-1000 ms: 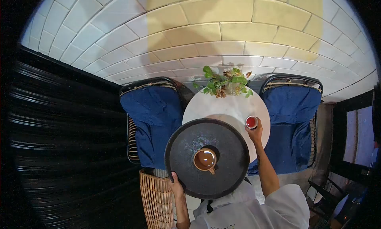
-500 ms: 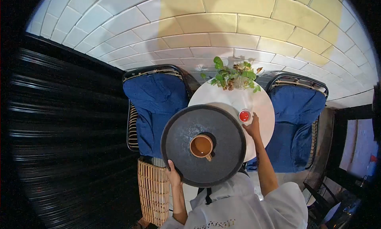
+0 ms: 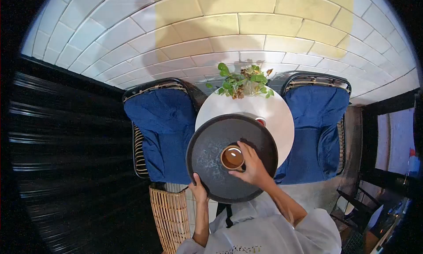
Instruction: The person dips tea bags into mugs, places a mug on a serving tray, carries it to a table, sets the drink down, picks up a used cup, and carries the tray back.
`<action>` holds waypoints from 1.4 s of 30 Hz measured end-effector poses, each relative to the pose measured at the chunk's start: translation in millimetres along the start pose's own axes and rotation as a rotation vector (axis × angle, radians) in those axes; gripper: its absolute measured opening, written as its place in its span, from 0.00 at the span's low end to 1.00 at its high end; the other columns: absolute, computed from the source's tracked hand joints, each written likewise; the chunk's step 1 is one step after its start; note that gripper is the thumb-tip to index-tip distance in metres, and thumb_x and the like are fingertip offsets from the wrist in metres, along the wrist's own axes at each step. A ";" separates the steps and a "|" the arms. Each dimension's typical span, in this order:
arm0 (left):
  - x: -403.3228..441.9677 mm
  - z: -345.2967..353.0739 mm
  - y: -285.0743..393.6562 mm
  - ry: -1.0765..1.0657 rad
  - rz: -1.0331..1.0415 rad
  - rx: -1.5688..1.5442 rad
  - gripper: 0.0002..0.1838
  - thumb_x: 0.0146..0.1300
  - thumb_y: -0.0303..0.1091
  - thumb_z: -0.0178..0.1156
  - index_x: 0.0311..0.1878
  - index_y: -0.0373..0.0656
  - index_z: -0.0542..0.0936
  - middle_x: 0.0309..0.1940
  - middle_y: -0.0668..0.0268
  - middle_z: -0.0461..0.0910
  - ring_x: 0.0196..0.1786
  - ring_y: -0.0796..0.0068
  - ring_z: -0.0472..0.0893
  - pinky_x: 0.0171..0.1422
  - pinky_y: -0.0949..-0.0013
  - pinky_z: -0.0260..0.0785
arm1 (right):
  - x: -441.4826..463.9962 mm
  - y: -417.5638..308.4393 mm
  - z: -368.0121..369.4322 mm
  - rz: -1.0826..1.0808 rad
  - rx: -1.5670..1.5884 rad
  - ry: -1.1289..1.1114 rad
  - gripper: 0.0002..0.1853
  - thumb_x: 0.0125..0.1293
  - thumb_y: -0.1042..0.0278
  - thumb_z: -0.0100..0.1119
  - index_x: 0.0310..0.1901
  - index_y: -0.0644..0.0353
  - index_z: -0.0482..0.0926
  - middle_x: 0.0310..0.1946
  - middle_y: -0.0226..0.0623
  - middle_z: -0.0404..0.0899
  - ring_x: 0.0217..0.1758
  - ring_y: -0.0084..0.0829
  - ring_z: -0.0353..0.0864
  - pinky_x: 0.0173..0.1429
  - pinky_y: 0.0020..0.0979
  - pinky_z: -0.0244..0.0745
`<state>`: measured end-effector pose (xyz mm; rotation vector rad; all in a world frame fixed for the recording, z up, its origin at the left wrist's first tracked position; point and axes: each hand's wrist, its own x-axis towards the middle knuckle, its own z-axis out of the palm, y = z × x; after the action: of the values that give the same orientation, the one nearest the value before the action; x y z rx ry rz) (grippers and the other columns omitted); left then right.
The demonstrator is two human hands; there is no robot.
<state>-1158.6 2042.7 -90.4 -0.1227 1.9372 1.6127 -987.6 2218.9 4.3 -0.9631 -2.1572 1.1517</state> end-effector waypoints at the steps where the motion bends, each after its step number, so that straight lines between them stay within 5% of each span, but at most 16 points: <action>1: 0.5 0.8 -3.9 -0.007 0.000 0.003 0.29 0.76 0.49 0.55 0.60 0.26 0.75 0.56 0.56 0.80 0.55 0.65 0.78 0.62 0.63 0.70 | -1.8 0.7 11.7 0.050 -0.077 0.018 0.50 0.47 0.64 0.81 0.70 0.67 0.63 0.64 0.54 0.69 0.67 0.53 0.71 0.67 0.43 0.72; 3: 3.4 0.1 -10.6 -0.126 0.045 0.066 0.35 0.73 0.55 0.58 0.66 0.30 0.66 0.62 0.49 0.74 0.59 0.54 0.77 0.63 0.55 0.72 | -3.2 2.9 17.4 0.104 -0.153 0.041 0.50 0.45 0.66 0.81 0.69 0.69 0.63 0.64 0.55 0.69 0.66 0.54 0.71 0.67 0.44 0.72; 8: 7.9 -3.4 -14.5 -0.159 -0.017 0.082 0.34 0.73 0.55 0.57 0.62 0.29 0.69 0.59 0.51 0.75 0.56 0.57 0.78 0.60 0.57 0.72 | -8.3 5.7 4.7 0.116 -0.151 0.140 0.47 0.43 0.69 0.79 0.66 0.66 0.64 0.60 0.54 0.72 0.62 0.56 0.74 0.66 0.46 0.72; 10: 1.7 -4.2 -2.1 -0.063 -0.082 0.076 0.30 0.75 0.51 0.56 0.56 0.26 0.77 0.51 0.57 0.82 0.50 0.66 0.80 0.58 0.64 0.71 | -11.4 13.5 -13.2 0.117 -0.154 0.196 0.47 0.43 0.70 0.79 0.66 0.65 0.65 0.60 0.53 0.72 0.61 0.55 0.75 0.65 0.46 0.72; 14: 10.5 -29.0 -9.0 -0.020 -0.093 0.066 0.34 0.74 0.55 0.57 0.58 0.25 0.75 0.53 0.53 0.81 0.52 0.62 0.80 0.58 0.61 0.72 | -4.5 21.8 -55.3 0.264 -0.184 0.312 0.46 0.41 0.70 0.80 0.64 0.65 0.67 0.56 0.52 0.76 0.60 0.52 0.77 0.64 0.43 0.73; 22: 9.1 -67.7 -9.5 0.025 -0.037 0.035 0.41 0.72 0.59 0.56 0.63 0.22 0.70 0.59 0.47 0.76 0.58 0.54 0.78 0.62 0.57 0.71 | 2.7 154.4 -74.6 0.390 -0.365 0.475 0.46 0.38 0.67 0.81 0.61 0.67 0.67 0.56 0.54 0.76 0.60 0.53 0.78 0.64 0.44 0.74; 24: 9.1 -74.2 -12.2 0.009 -0.109 0.021 0.44 0.73 0.57 0.55 0.75 0.33 0.52 0.70 0.50 0.67 0.66 0.50 0.73 0.68 0.51 0.70 | 2.9 194.5 -64.5 0.395 -0.367 0.469 0.46 0.38 0.67 0.81 0.61 0.67 0.67 0.55 0.54 0.76 0.60 0.53 0.77 0.64 0.44 0.74; 25: 7.4 -74.6 -12.0 0.015 -0.107 0.021 0.44 0.73 0.57 0.55 0.75 0.33 0.52 0.70 0.50 0.67 0.66 0.50 0.73 0.68 0.51 0.70 | 3.3 208.8 -58.8 0.398 -0.369 0.465 0.46 0.38 0.66 0.81 0.61 0.66 0.67 0.55 0.54 0.76 0.60 0.53 0.77 0.64 0.44 0.74; 28: -1.2 -70.5 -15.5 0.067 -0.091 0.046 0.44 0.73 0.58 0.56 0.75 0.33 0.52 0.69 0.50 0.67 0.66 0.50 0.73 0.68 0.51 0.70 | 6.8 237.7 -44.6 0.421 -0.387 0.463 0.46 0.38 0.66 0.82 0.61 0.66 0.66 0.54 0.54 0.75 0.59 0.53 0.76 0.63 0.46 0.74; 30: -5.0 -66.7 -19.3 0.133 -0.021 0.016 0.39 0.72 0.59 0.57 0.61 0.22 0.72 0.58 0.51 0.77 0.57 0.59 0.78 0.63 0.59 0.71 | 7.9 248.2 -38.0 0.405 -0.379 0.453 0.47 0.38 0.65 0.82 0.61 0.66 0.65 0.54 0.54 0.75 0.59 0.54 0.76 0.63 0.46 0.74; 40: -20.3 -58.8 -21.8 0.150 0.022 -0.003 0.35 0.73 0.56 0.57 0.57 0.23 0.75 0.53 0.54 0.80 0.51 0.62 0.80 0.58 0.60 0.73 | 15.2 250.4 -23.8 0.507 -0.390 0.336 0.50 0.38 0.66 0.81 0.65 0.64 0.61 0.59 0.55 0.69 0.63 0.59 0.71 0.64 0.49 0.72; 42: -15.8 -67.3 -33.1 0.183 -0.122 -0.065 0.35 0.73 0.56 0.58 0.57 0.23 0.75 0.53 0.54 0.80 0.51 0.61 0.80 0.58 0.60 0.73 | 23.1 235.6 -29.3 0.383 -0.467 0.341 0.52 0.37 0.64 0.82 0.66 0.63 0.62 0.61 0.54 0.67 0.65 0.58 0.68 0.68 0.50 0.68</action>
<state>-1157.4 1967.6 -106.0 -0.4204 1.9705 1.6320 -899.5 2343.1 -179.3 -1.6989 -2.0420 0.5705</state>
